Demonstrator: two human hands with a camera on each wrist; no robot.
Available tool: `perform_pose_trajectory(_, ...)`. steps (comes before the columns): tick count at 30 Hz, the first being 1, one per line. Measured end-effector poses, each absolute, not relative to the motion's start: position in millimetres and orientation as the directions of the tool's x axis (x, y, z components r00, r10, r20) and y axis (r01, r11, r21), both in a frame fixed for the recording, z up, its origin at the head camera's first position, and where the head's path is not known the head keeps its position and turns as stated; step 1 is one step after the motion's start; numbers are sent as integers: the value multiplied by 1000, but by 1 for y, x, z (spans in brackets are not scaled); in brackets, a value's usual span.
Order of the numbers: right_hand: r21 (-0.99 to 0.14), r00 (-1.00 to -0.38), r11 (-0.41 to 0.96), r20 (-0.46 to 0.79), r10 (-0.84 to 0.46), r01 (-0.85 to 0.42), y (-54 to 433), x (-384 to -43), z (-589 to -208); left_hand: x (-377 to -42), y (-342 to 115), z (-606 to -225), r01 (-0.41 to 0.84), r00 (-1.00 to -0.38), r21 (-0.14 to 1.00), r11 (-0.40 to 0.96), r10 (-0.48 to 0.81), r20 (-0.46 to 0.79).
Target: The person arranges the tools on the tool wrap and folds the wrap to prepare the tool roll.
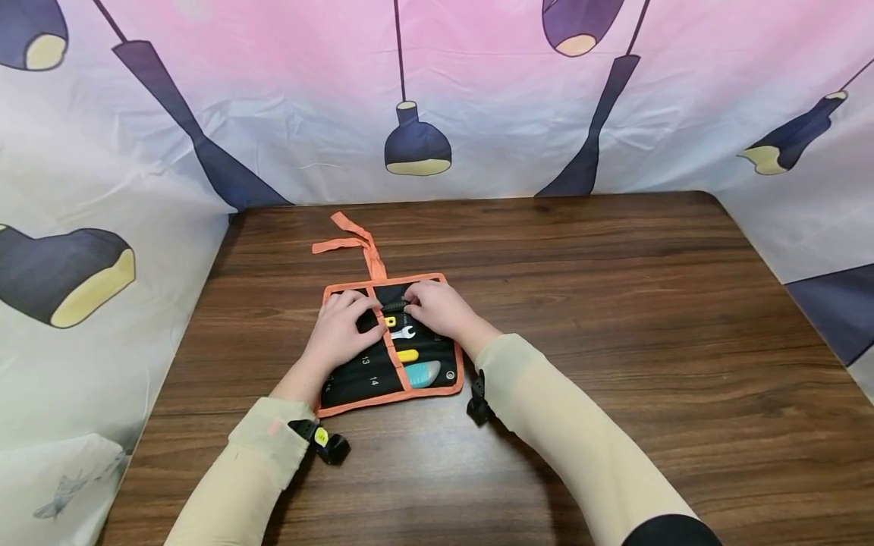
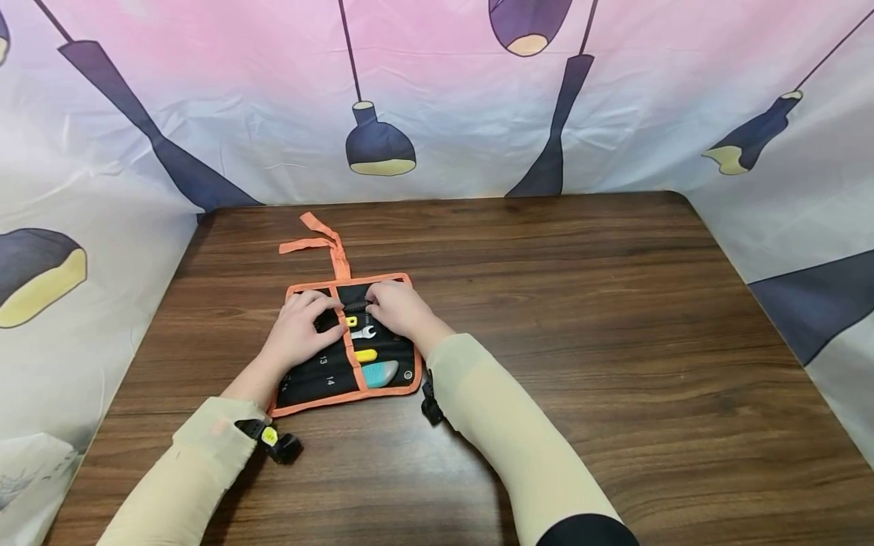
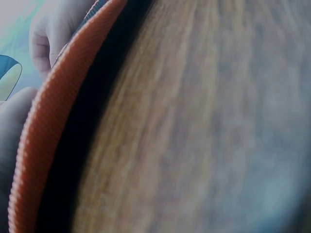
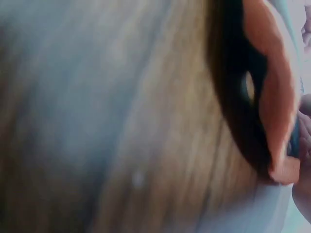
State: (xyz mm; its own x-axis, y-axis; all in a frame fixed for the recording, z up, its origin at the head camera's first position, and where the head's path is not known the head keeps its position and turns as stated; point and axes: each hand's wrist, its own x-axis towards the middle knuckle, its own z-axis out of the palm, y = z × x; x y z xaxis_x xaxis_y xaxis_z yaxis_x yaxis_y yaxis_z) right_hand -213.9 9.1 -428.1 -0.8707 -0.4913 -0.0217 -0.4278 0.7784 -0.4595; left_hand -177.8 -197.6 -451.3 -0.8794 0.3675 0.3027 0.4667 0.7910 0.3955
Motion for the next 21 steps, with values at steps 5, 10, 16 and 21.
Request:
perform_pose_trajectory(5, -458, -872, 781, -23, -488, -425, 0, -213, -428, -177, -198, -450, 478, -872, 395, 785, 371, 318)
perform_pose_trajectory(10, -442, -869, 782, -13, -495, -440, -4, -213, -428, -176, -199, -451, 471, -876, 398, 788, 361, 321)
perform_pose_trajectory(16, -449, -873, 782, -8, -487, -432, -7, -212, -427, -178, -199, -451, 481, -870, 404, 778, 365, 333)
perform_pose_trajectory(21, -483, -877, 773, -23, -480, -411, -12, -212, -427, -179, -200, -453, 484, -867, 410, 773, 360, 345)
